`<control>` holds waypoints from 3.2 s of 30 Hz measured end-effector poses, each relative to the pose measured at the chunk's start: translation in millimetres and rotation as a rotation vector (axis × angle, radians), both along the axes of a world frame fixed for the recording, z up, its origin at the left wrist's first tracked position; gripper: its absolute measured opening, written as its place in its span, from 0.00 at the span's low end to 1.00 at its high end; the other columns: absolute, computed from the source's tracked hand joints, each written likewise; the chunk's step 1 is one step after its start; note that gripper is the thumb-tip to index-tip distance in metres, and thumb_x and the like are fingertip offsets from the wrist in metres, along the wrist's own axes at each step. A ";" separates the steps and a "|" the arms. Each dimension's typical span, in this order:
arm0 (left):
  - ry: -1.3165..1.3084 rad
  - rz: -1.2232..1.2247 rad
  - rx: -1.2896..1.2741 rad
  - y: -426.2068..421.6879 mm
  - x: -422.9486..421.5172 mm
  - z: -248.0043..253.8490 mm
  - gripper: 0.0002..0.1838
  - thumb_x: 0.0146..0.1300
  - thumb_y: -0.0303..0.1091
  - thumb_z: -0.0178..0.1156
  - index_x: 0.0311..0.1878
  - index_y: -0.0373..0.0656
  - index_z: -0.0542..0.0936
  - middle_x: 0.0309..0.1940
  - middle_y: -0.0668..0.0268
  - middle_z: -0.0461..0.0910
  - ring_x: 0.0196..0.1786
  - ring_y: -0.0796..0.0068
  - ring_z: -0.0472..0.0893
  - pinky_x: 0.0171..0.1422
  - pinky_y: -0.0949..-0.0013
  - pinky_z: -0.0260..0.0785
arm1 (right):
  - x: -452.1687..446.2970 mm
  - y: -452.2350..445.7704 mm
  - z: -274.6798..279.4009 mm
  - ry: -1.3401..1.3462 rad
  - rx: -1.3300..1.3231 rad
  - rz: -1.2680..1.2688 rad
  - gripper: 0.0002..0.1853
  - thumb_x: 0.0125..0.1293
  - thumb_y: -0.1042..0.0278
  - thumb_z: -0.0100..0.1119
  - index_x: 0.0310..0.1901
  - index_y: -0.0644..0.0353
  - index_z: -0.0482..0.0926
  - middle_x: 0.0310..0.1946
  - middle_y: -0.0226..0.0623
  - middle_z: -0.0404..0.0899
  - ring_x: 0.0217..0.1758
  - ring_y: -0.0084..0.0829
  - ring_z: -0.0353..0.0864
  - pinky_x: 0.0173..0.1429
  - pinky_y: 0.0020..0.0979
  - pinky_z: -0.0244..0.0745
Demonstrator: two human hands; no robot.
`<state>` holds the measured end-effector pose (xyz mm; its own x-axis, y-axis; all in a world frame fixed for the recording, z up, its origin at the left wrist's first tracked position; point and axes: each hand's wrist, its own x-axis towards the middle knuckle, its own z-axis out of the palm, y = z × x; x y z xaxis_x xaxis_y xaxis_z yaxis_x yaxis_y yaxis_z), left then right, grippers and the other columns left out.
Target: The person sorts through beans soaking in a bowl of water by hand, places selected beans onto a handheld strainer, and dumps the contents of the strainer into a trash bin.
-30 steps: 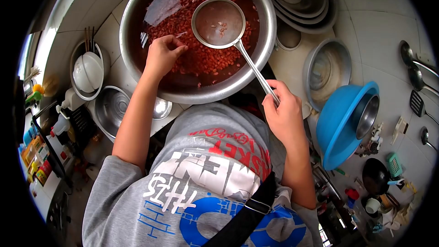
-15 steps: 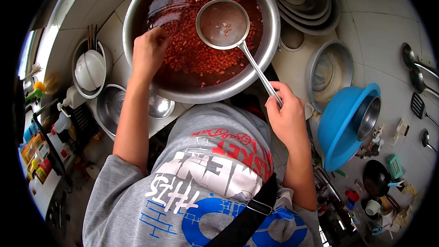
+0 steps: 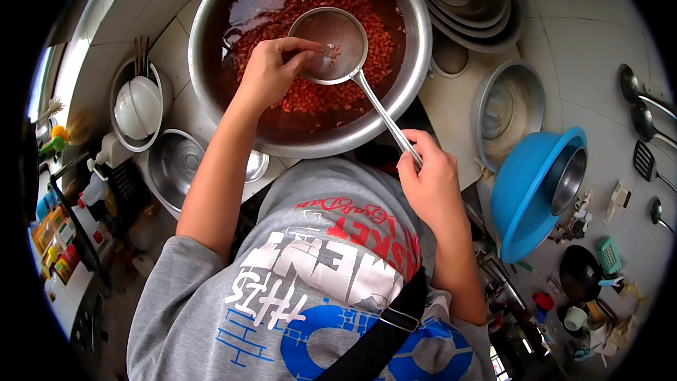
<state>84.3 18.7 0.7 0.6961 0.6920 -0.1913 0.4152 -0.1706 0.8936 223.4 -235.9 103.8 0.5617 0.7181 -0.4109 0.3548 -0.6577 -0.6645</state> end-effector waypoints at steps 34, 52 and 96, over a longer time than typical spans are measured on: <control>0.229 -0.199 0.406 -23.5 -32.6 -16.8 0.11 0.62 0.31 0.66 0.47 0.41 0.84 0.44 0.54 0.80 0.48 0.47 0.83 0.53 0.51 0.78 | 43.1 -21.5 6.7 -0.068 0.032 -0.117 0.17 0.68 0.77 0.56 0.58 0.68 0.78 0.30 0.36 0.85 0.30 0.21 0.82 0.37 0.25 0.76; 0.264 -0.659 0.070 -61.3 3.9 -40.1 0.10 0.61 0.32 0.64 0.43 0.42 0.88 0.39 0.54 0.87 0.48 0.51 0.86 0.56 0.52 0.78 | 43.8 -32.7 9.2 -0.059 0.018 -0.179 0.16 0.68 0.76 0.58 0.57 0.68 0.79 0.28 0.34 0.84 0.26 0.18 0.75 0.32 0.25 0.71; 0.359 -0.524 0.544 -22.6 -60.2 -13.7 0.16 0.58 0.24 0.56 0.48 0.38 0.86 0.43 0.56 0.84 0.48 0.52 0.84 0.54 0.53 0.78 | 55.1 -15.2 23.9 -0.182 -0.094 0.119 0.14 0.65 0.78 0.55 0.51 0.67 0.80 0.28 0.54 0.80 0.24 0.43 0.80 0.35 0.38 0.74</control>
<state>24.1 -3.8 -13.0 0.9139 0.3558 -0.1956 0.4059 -0.7899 0.4596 278.5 -251.1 127.7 0.5461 0.7473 -0.3785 0.5421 -0.6598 -0.5204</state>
